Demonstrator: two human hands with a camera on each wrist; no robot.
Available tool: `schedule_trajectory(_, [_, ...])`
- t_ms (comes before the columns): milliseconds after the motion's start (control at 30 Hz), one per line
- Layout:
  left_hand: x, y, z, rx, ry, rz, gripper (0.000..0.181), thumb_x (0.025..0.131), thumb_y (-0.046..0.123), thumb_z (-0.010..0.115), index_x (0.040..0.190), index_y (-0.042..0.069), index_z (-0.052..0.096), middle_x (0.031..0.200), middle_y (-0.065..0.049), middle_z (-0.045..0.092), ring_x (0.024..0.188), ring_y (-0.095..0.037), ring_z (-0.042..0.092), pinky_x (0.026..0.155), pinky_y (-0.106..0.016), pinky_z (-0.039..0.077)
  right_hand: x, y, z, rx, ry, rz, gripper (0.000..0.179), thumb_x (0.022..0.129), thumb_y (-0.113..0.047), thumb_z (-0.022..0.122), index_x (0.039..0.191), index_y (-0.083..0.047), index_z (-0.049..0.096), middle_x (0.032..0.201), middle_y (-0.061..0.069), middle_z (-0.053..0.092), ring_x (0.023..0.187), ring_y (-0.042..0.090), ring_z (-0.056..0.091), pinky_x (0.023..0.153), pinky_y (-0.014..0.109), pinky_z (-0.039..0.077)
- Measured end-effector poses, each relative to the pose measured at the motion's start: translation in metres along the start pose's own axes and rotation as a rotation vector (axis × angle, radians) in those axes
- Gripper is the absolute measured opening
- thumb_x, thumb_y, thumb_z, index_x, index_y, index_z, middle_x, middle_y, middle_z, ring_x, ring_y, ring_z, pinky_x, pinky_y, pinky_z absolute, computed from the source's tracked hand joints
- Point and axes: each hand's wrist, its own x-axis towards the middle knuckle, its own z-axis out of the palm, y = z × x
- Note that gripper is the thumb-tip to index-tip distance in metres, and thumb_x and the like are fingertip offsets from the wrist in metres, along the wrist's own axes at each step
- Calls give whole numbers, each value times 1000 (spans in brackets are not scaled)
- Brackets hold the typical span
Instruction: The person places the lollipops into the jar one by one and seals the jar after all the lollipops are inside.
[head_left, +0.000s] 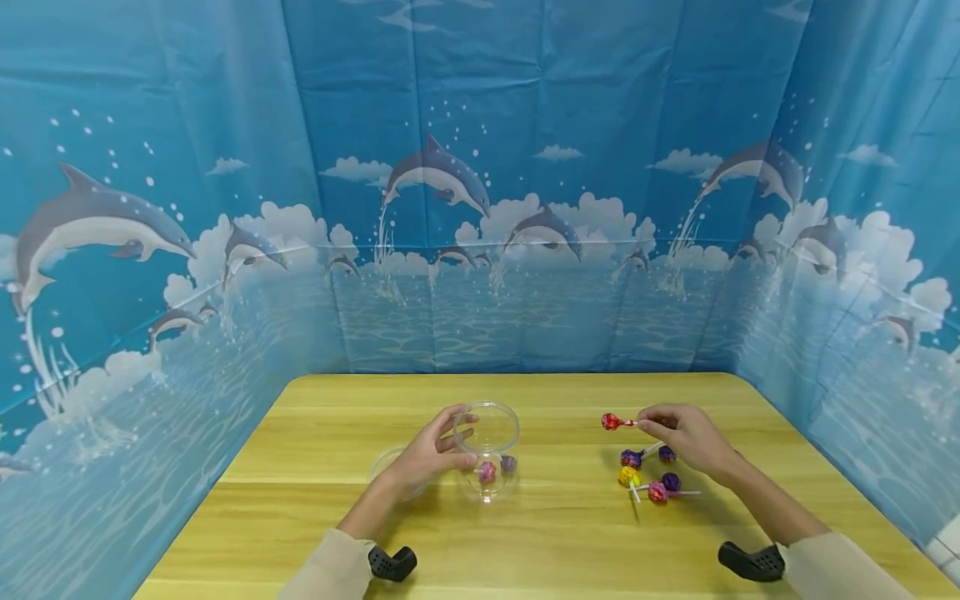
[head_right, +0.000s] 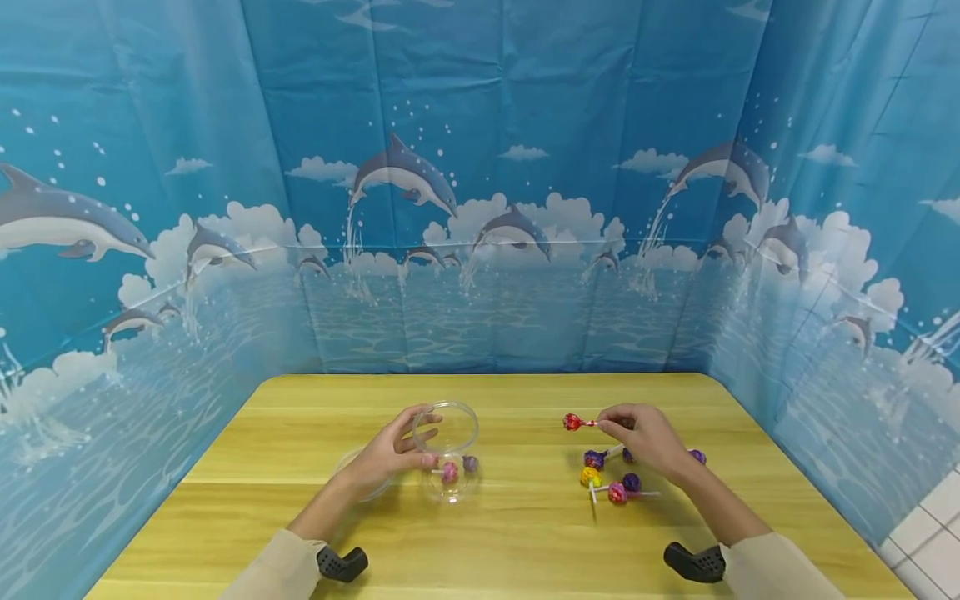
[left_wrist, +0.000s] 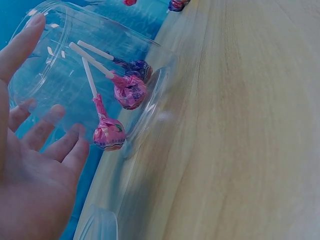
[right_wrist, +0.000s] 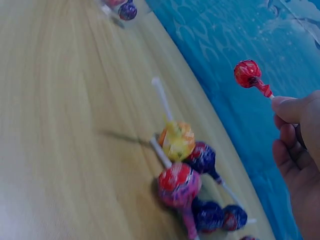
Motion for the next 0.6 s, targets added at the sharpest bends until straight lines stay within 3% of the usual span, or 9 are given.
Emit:
schedule_trajectory(200, [1, 1, -1, 2, -9, 3, 85, 96, 12, 77, 163, 14, 26, 163, -24, 26, 151, -45, 23, 108, -43, 47, 14, -15, 3, 33, -2, -32, 21, 106, -20, 64, 113, -4, 75, 100, 3, 70, 74, 23, 55, 61, 31, 45])
schedule_trajectory(433, [0, 2, 0, 17, 5, 5, 85, 95, 12, 78, 163, 13, 27, 160, -15, 36, 151, -45, 23, 108, -42, 47, 28, -35, 9, 101, -28, -42, 21, 106, -20, 63, 115, -5, 75, 110, 9, 70, 79, 20, 56, 65, 33, 48])
schedule_trajectory(600, [0, 1, 0, 14, 2, 15, 83, 96, 13, 77, 162, 11, 27, 160, -16, 36, 150, -47, 23, 108, -43, 47, 38, -44, 17, 107, -46, -61, 20, 105, -19, 64, 113, -4, 76, 97, 6, 69, 68, 18, 48, 58, 32, 42])
